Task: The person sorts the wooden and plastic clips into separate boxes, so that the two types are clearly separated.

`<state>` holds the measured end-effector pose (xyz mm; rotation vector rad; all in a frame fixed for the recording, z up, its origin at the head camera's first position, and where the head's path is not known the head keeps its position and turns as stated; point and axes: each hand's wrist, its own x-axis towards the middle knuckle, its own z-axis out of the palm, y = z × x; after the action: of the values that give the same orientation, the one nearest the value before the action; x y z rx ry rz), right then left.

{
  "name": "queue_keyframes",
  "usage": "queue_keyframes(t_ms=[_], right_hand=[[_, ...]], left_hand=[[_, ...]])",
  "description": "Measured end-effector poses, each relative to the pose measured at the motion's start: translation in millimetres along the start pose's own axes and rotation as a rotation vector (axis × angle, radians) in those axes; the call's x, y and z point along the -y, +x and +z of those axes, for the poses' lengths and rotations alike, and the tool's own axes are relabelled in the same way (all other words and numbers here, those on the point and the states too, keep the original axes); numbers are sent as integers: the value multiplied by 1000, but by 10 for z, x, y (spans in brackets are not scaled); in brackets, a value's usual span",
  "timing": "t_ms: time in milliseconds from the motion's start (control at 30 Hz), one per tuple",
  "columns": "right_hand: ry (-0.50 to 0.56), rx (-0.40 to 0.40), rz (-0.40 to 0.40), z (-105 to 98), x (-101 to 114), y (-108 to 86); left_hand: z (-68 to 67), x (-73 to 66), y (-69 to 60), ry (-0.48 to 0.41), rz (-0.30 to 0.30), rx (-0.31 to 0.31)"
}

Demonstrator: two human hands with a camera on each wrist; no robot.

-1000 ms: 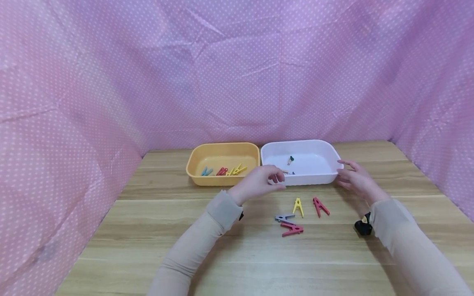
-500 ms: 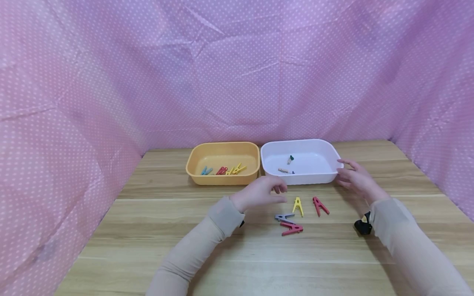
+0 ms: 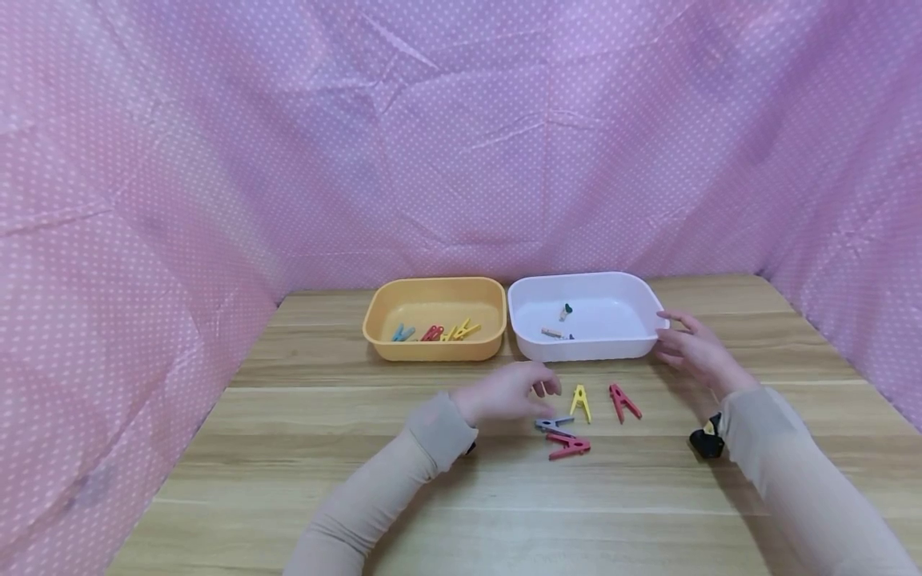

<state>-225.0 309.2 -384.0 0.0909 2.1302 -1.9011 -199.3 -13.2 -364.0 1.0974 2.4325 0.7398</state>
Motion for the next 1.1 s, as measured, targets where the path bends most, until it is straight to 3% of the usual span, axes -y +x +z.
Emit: queue_keyframes(t_ms=[200, 467, 1100], right_hand=[[3, -17, 1, -20, -18, 23], [-22, 4, -15, -10, -15, 2], [2, 3, -18, -3, -19, 4]], left_hand=[[69, 25, 44, 26, 47, 15], [127, 48, 105, 9, 11, 43], [159, 33, 202, 73, 2, 70]])
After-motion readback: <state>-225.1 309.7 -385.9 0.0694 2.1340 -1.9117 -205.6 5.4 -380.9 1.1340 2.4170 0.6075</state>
